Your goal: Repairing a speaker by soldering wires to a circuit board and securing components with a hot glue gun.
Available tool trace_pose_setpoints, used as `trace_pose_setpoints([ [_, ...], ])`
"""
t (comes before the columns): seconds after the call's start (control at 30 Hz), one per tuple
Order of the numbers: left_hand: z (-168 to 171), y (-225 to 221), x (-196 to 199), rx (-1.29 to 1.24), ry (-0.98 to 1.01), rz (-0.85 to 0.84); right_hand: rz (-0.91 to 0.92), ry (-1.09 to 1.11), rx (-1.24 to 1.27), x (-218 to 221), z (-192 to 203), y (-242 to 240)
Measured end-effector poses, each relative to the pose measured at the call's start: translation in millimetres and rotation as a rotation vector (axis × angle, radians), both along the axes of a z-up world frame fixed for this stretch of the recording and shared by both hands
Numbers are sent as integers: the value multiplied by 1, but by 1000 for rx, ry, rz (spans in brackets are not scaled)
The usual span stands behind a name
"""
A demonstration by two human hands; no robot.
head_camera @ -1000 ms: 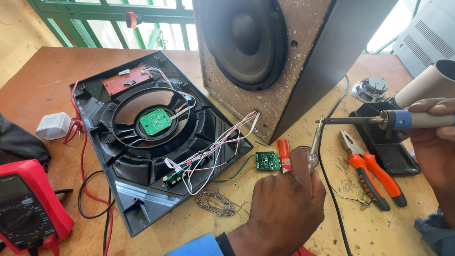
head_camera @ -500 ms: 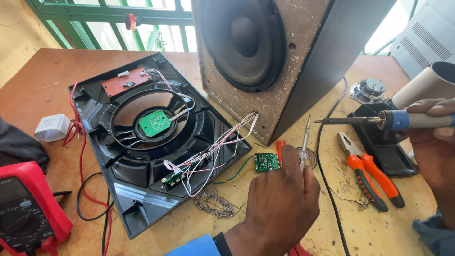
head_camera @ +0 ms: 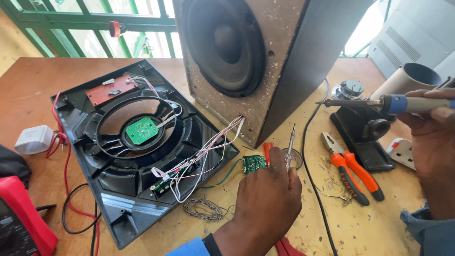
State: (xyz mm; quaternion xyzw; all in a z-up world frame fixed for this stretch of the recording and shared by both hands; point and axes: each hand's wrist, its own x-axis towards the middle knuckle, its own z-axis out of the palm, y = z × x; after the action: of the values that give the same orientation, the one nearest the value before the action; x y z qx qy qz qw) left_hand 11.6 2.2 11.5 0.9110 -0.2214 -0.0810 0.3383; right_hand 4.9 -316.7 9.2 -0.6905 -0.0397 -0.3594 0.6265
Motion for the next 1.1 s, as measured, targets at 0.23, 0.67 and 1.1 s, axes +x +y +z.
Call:
trace_pose_setpoints([
  [0.23,20,0,-12,-37,43,-79,-478,72,-417,-35,-28,-42],
  [0.67,23,-45,11,-189,61,-160,-726,-154,-366,-50,4,53],
  [1.1,-2,-61,28,-202,-34,-153,-517,262,193,-36,3,77],
])
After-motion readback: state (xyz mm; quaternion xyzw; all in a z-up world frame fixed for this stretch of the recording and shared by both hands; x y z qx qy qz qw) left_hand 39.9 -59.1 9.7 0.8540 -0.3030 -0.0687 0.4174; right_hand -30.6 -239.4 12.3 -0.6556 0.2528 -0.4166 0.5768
